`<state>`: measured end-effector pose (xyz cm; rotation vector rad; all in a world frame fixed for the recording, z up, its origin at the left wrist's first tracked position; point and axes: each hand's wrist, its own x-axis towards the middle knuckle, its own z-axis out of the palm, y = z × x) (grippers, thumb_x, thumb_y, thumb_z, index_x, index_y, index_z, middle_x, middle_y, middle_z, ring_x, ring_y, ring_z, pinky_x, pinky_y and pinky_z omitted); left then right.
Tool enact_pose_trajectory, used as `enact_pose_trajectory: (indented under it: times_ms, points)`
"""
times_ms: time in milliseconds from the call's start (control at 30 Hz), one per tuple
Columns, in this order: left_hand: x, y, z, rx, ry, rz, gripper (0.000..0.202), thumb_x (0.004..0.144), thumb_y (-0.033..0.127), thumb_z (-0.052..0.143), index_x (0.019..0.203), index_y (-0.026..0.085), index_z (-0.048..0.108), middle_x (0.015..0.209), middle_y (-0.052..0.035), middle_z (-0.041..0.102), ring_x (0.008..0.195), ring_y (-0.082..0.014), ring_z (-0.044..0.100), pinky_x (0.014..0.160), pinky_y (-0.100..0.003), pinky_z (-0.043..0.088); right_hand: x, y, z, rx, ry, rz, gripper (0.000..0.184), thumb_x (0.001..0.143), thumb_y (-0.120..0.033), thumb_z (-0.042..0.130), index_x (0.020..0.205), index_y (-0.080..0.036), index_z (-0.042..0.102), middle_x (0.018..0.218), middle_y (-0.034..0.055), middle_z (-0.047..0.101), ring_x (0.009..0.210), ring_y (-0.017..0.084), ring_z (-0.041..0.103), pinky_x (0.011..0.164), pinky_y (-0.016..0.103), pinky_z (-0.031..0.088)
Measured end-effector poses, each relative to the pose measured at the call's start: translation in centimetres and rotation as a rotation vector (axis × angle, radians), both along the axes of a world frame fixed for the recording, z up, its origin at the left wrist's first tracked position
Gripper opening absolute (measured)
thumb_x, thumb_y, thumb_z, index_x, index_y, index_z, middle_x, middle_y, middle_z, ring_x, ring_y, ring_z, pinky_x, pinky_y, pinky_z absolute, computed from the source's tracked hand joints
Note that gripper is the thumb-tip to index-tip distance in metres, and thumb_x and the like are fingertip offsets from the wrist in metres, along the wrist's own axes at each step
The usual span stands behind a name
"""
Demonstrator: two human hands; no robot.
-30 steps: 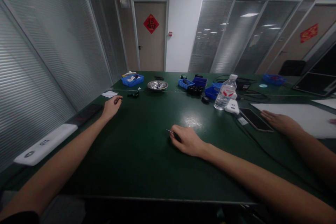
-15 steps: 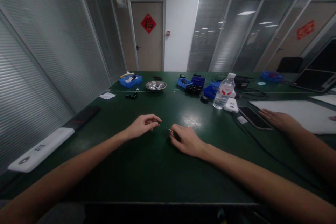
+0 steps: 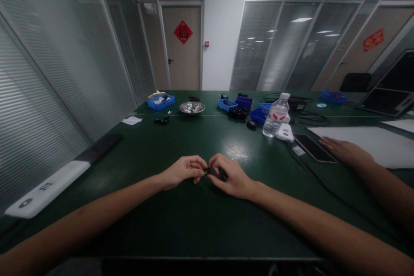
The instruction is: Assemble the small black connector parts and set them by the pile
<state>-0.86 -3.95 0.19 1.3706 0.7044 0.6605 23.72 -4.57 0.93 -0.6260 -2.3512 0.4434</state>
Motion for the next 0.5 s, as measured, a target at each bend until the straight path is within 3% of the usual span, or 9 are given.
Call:
enact_pose_trajectory:
  times_ms: [233,500]
  points:
    - [-0.08,-0.2,-0.24,-0.033,-0.095,0.004,0.036,0.096,0.046,0.064,0.108,0.013,0.068,0.102,-0.0095,0.065,0.08,-0.0157,0.063,0.076,-0.033,0.051,-0.03,-0.13,0.07,-0.003,-0.02,0.005,0.018,0.093,-0.025,0.061,0.088,-0.023,0.043,0.103,0.0051,0.062,0.084,0.015,0.059,0.071,0.027,0.045]
    - [-0.21,-0.27,-0.3,-0.039,-0.101,0.015,0.035,0.096,0.045,0.064,0.11,0.013,0.07,0.105,-0.0111,0.065,0.082,-0.0169,0.063,0.078,-0.034,0.051,0.05,-0.03,0.14,0.006,-0.036,0.01,0.018,0.094,-0.026,0.061,0.09,-0.023,0.044,0.103,0.0048,0.062,0.084,0.015,0.058,0.069,0.027,0.045]
